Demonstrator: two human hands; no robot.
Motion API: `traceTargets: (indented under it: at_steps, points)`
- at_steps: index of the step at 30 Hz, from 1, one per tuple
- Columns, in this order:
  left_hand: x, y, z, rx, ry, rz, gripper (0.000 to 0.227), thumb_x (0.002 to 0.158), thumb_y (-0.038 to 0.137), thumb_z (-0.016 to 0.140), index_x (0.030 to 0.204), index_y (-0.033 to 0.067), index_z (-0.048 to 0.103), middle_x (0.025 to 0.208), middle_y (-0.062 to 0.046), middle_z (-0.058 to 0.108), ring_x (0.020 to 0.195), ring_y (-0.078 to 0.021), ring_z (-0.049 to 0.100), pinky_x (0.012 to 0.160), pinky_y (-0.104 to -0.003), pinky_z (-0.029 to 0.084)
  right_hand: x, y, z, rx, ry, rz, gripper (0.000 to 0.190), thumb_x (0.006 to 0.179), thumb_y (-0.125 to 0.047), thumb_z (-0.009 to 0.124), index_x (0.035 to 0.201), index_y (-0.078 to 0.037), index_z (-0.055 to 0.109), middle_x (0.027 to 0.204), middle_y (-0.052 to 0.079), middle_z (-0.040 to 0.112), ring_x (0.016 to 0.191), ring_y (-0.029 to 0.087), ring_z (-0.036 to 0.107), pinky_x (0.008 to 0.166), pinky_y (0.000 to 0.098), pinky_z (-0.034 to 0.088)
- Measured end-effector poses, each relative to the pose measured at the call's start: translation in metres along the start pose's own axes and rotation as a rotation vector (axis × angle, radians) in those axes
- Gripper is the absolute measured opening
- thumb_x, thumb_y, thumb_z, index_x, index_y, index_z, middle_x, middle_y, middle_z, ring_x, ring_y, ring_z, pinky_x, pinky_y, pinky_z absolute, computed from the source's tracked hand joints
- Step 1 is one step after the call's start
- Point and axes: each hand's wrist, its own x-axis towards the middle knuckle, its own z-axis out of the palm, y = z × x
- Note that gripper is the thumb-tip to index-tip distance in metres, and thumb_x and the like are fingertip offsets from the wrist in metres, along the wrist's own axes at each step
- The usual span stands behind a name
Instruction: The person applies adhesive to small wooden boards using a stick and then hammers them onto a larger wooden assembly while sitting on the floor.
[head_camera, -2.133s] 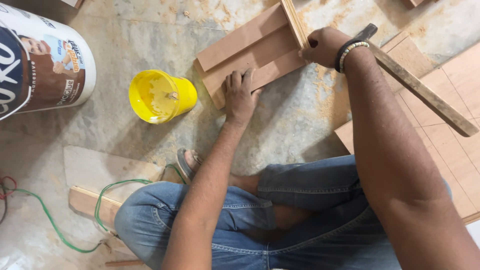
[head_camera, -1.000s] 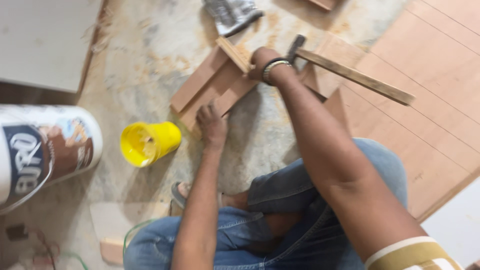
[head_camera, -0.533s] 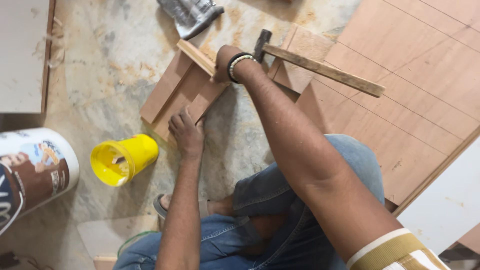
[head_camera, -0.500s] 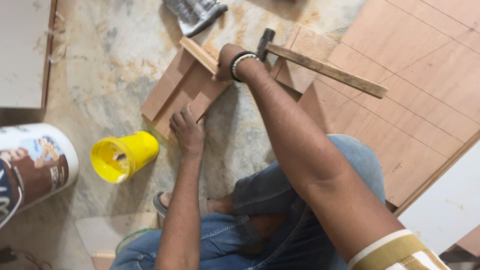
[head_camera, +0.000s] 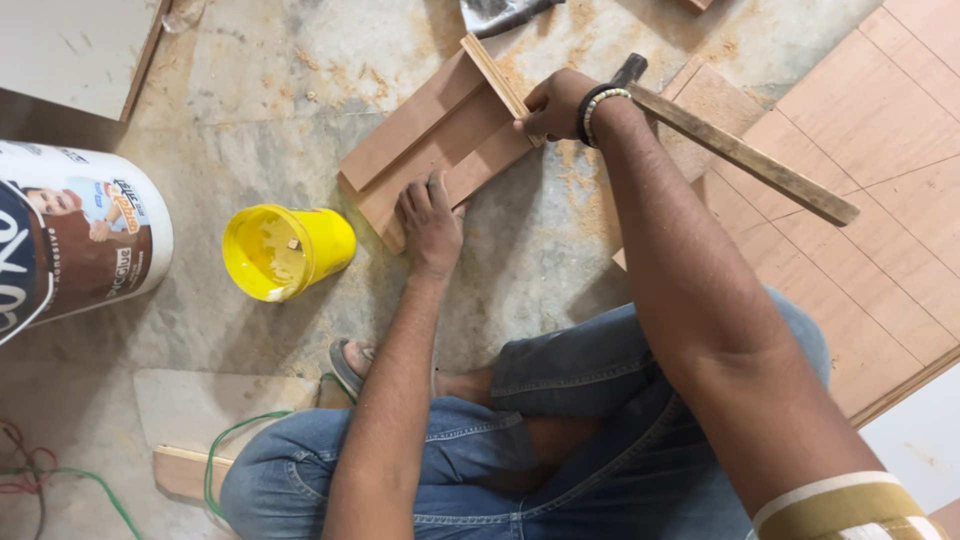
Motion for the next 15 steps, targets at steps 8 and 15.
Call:
traceTargets:
  at_steps: [8, 15]
  points:
    - [0.000, 0.000, -0.003, -0.026, 0.037, 0.015, 0.074, 0.078, 0.026, 0.087, 0.137, 0.0046, 0.048, 0.127, -0.014, 0.051, 0.120, -0.0352, 0.050, 0.104, -0.053, 0.042, -0.003, -0.012, 0.003, -0.169, 0.125, -0.064, 0.052, 0.085, -0.037, 0.083, 0.127, -0.011, 0.071, 0.114, 0.011, 0.074, 0.101, 0.024, 0.071, 0.092, 0.0392, 0.055]
    - [-0.001, -0.004, 0.003, -0.049, 0.004, -0.006, 0.069, 0.083, 0.027, 0.084, 0.137, 0.0034, 0.049, 0.128, -0.015, 0.049, 0.122, -0.0340, 0.048, 0.106, -0.052, 0.040, -0.006, -0.012, 0.001, -0.177, 0.080, -0.135, 0.036, 0.088, -0.034, 0.080, 0.113, -0.008, 0.077, 0.097, 0.008, 0.078, 0.089, 0.020, 0.072, 0.085, 0.0380, 0.055]
